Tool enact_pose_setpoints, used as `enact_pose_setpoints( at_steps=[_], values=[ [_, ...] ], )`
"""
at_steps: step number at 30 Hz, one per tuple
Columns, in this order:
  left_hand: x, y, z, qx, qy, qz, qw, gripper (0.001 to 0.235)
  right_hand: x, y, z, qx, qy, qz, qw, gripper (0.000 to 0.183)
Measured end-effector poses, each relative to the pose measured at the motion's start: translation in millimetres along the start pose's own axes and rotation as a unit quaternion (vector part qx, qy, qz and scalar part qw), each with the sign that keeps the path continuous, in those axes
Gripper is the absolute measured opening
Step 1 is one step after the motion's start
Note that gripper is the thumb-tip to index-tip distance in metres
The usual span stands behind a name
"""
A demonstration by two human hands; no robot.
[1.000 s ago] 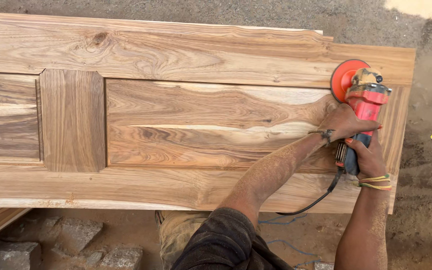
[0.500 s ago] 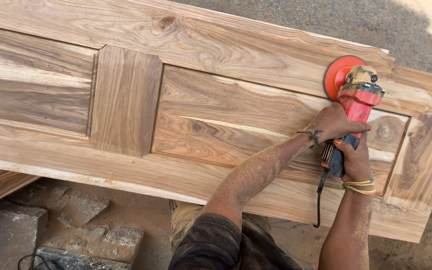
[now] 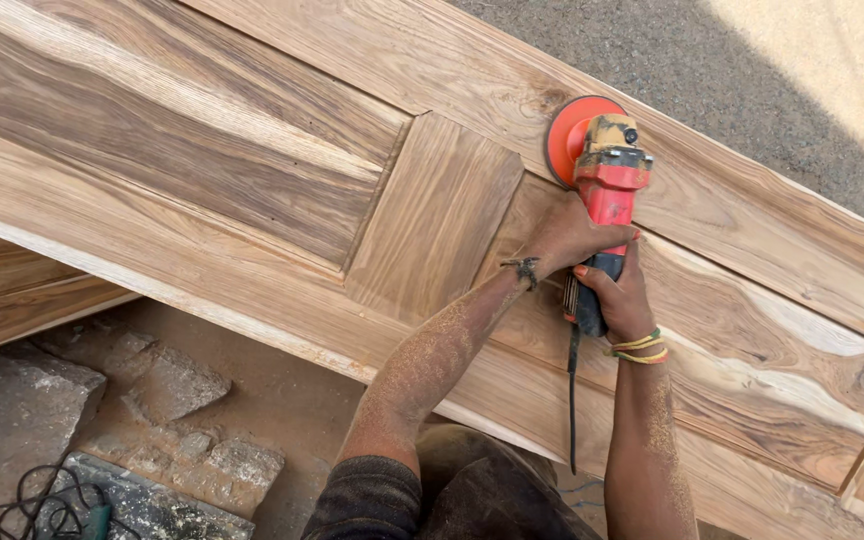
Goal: The person uses a red angle grinder with a sanding disc to smooth the surface of a wooden door panel. They move the tool across the flat surfaces and along the raised edges of the panel's design.
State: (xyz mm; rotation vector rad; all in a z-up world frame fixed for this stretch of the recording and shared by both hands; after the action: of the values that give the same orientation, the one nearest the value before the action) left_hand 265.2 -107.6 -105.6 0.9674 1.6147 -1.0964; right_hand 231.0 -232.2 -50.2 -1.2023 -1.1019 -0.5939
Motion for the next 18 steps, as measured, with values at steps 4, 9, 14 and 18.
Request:
enact_pose_setpoints(
  at_steps=[4,9,14,18],
  values=[
    [15,4,-100,-0.086,-0.032,-0.019,0.996,0.06,13,27,81,0.052,-0.068,0.008,0.996,0.082],
    [31,9,-212,-0.109,-0.111,0.017,0.988,0.04,20,77,167,0.12,-0.271,-0.183,0.937,0.103],
    [47,19,-254,-0.128,-0.191,0.009,0.973,0.038,12,110,217,0.138,-0.309,-0.169,0.926,0.112],
    [44,35,-235,-0.129,-0.134,-0.026,0.982,0.037,19,118,185,0.119,-0.311,-0.152,0.931,0.112]
  ],
)
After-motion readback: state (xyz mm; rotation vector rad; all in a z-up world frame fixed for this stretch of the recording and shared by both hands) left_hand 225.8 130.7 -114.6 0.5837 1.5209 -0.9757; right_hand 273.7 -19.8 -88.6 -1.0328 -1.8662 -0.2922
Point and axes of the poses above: each hand's wrist, its own y-axis towards the middle knuckle, its own z-axis out of the palm, x = y × z, the point moved 4 cm from there along y, towards the middle knuckle, and after that the axes turned 9 degrees about -x, right-handed, at the moved point
